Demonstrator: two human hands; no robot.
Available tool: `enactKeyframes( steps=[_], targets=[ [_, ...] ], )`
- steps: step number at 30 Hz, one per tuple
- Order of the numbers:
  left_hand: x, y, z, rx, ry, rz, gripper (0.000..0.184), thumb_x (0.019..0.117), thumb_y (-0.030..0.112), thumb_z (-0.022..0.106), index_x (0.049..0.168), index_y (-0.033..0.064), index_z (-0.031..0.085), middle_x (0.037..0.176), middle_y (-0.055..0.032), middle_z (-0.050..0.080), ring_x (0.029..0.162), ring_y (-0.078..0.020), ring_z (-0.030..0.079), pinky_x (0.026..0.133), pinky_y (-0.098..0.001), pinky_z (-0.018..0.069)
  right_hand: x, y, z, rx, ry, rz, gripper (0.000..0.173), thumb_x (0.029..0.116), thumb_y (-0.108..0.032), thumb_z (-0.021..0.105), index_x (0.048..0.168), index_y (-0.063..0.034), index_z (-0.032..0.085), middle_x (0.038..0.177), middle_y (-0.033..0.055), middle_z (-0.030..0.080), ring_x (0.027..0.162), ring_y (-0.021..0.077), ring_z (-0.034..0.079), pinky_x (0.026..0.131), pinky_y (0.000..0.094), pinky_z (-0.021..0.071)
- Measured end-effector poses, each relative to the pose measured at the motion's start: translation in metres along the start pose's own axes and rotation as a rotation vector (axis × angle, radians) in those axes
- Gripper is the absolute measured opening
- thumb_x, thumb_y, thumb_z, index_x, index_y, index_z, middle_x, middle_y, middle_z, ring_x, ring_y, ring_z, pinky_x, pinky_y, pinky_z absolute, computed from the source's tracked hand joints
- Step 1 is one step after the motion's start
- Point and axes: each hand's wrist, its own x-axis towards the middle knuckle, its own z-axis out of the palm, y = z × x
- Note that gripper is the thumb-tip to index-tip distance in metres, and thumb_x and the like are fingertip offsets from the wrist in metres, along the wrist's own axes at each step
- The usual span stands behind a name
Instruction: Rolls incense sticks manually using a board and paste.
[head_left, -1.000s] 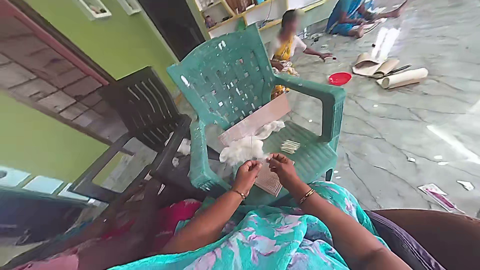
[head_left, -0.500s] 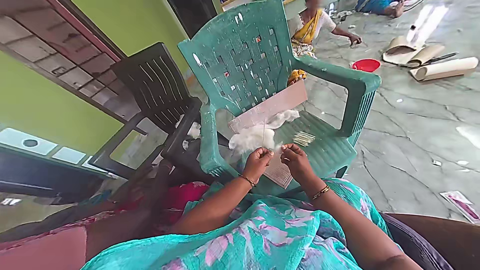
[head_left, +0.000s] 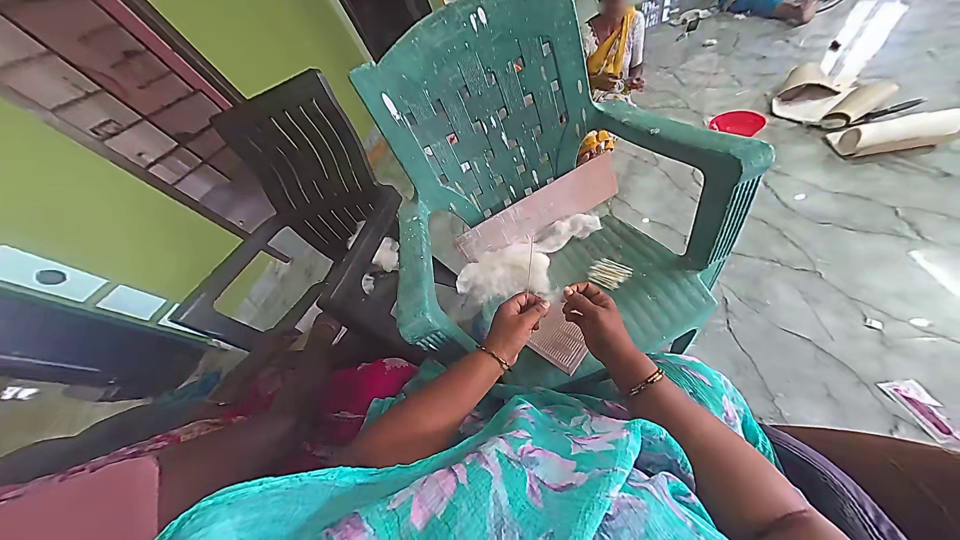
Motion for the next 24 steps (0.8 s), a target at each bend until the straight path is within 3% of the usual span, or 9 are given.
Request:
enactKeyframes(
  steps=[2, 5, 10, 15, 20, 24],
  targets=[
    [-0.0005, -0.0001, -0.0008, -0.009, 0.002, -0.012, 0.009, 0.1025, 0.006, 0.059, 0.097, -0.0006, 0.063, 0.077, -0.0009, 0.06, 0.061, -0.0041, 0.05, 0.058, -0.0185, 0.0426, -0.0006, -0.0013, -0.0005, -0.039, -0.03, -0.003, 0.007, 0.1023, -0.005, 0.057, 0.101, -0.0081, 0.063, 0.087, -0.0005, 0.066, 0.075, 0.0081, 0.063, 0.069, 0.0251, 0.0534],
    [-0.0003, -0.0006, -0.0018, 0.002, -0.002, -0.019, 0.009, 0.102, 0.005, 0.06, 0.096, -0.0002, 0.064, 0.076, -0.0004, 0.058, 0.06, -0.0042, 0.049, 0.058, -0.0187, 0.0414, -0.002, 0.0007, 0.0001, -0.116, -0.105, -0.035, 0.02, 0.0977, -0.002, 0.062, 0.117, -0.0039, 0.064, 0.095, 0.0013, 0.069, 0.081, 0.0077, 0.064, 0.073, 0.0256, 0.0542],
    [-0.0009, -0.0009, -0.003, 0.02, -0.014, -0.036, 0.01, 0.1021, 0.006, 0.06, 0.094, 0.0006, 0.063, 0.075, -0.0002, 0.058, 0.06, -0.0043, 0.049, 0.057, -0.0188, 0.0414, 0.0015, 0.003, -0.0036, -0.111, -0.02, -0.121, 0.013, 0.0952, 0.001, 0.064, 0.106, -0.0062, 0.065, 0.086, -0.0025, 0.068, 0.07, 0.0042, 0.06, 0.067, 0.0221, 0.0515],
    [-0.0002, -0.0021, -0.0037, 0.027, -0.024, -0.05, 0.009, 0.1024, 0.006, 0.06, 0.096, 0.0001, 0.063, 0.077, -0.0011, 0.059, 0.061, -0.0046, 0.05, 0.059, -0.0191, 0.0426, 0.0011, 0.0006, -0.004, -0.156, -0.09, -0.07, 0.027, 0.0945, 0.001, 0.065, 0.121, -0.0034, 0.062, 0.091, 0.0008, 0.069, 0.075, 0.0062, 0.063, 0.07, 0.0237, 0.0535],
    [-0.0006, -0.0034, -0.0056, 0.047, -0.03, -0.065, 0.01, 0.1025, 0.007, 0.06, 0.096, 0.0005, 0.063, 0.077, -0.0004, 0.058, 0.061, -0.0051, 0.05, 0.06, -0.0196, 0.0432, 0.0016, 0.0034, -0.003, -0.201, -0.085, -0.091, 0.025, 0.0934, 0.003, 0.066, 0.117, -0.0028, 0.062, 0.087, 0.0004, 0.068, 0.071, 0.0057, 0.061, 0.068, 0.0234, 0.0525],
    [0.0007, -0.0053, -0.0065, 0.041, -0.03, -0.071, 0.009, 0.1012, 0.005, 0.06, 0.094, 0.0005, 0.062, 0.076, -0.0004, 0.057, 0.061, -0.0054, 0.049, 0.059, -0.0199, 0.0424, -0.0003, -0.0018, -0.0014, -0.281, -0.121, -0.05, 0.034, 0.093, 0.003, 0.067, 0.126, -0.0023, 0.058, 0.087, 0.0015, 0.069, 0.074, 0.0065, 0.064, 0.071, 0.0252, 0.054]
  ],
)
